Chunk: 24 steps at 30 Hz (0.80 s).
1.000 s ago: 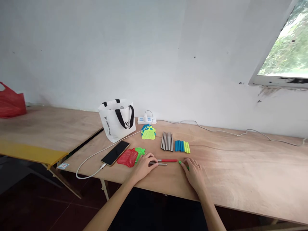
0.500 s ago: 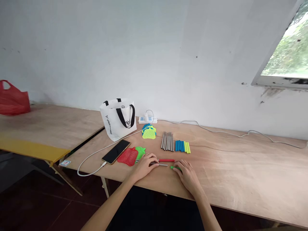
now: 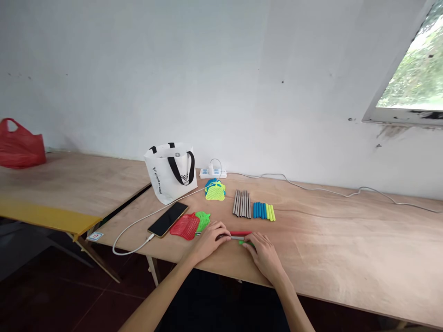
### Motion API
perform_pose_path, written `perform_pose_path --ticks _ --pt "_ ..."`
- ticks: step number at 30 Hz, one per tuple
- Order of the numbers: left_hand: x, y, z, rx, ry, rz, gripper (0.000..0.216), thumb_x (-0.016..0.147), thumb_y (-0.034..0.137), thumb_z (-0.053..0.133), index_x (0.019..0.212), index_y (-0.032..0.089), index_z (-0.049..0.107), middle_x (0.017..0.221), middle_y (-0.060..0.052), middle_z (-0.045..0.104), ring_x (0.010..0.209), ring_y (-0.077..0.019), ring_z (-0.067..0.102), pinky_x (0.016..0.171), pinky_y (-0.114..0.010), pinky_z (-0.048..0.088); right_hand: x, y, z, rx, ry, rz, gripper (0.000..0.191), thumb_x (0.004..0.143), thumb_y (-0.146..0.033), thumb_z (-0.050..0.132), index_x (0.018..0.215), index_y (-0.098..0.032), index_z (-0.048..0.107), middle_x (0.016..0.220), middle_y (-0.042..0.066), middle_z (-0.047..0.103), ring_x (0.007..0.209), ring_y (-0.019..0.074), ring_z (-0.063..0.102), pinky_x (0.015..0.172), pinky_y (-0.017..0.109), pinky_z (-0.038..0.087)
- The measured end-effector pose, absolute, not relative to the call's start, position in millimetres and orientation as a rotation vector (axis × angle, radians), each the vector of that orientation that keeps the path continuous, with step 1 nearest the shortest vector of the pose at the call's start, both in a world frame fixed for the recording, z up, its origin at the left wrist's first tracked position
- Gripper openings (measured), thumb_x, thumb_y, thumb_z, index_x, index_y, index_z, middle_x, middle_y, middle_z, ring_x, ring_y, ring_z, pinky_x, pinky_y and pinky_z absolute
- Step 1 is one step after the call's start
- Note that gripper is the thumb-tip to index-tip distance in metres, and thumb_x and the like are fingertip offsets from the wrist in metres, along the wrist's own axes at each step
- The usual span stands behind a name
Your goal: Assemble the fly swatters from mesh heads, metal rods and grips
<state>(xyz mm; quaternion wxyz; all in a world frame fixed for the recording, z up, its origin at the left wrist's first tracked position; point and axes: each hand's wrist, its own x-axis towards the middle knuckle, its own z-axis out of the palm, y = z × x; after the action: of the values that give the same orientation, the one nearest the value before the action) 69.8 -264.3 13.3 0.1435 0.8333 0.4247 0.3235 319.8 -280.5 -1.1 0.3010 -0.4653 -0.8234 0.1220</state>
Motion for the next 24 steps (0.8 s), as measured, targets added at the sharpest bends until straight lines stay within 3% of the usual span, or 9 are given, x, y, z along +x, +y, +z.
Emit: perform_pose_path --ticks 13,24 --pt "68.1 -262.6 13.0 2.391 1.238 0.907 0.015 0.100 0.035 0.060 0.100 0.028 0.073 0.103 0.002 0.070 0.103 -0.0179 0.061 0.097 -0.033 0.041 322.8 -280.2 -1.1 -1.338 -1.946 0.470 0.033 0.099 -0.055 0.045 0.098 -0.028 0.065 0.099 0.005 0.073 0.096 0.0254 0.067 0.083 0.037 0.052" --pt "67.2 -263.5 14.0 2.408 1.181 0.921 0.012 0.099 0.033 0.063 0.100 0.027 0.074 0.101 0.003 0.070 0.101 -0.0174 0.061 0.097 -0.034 0.039 322.8 -281.4 -2.5 -1.257 -2.017 0.332 0.023 0.101 -0.044 0.048 0.096 -0.028 0.064 0.098 0.003 0.071 0.091 0.0216 0.067 0.081 0.033 0.052"
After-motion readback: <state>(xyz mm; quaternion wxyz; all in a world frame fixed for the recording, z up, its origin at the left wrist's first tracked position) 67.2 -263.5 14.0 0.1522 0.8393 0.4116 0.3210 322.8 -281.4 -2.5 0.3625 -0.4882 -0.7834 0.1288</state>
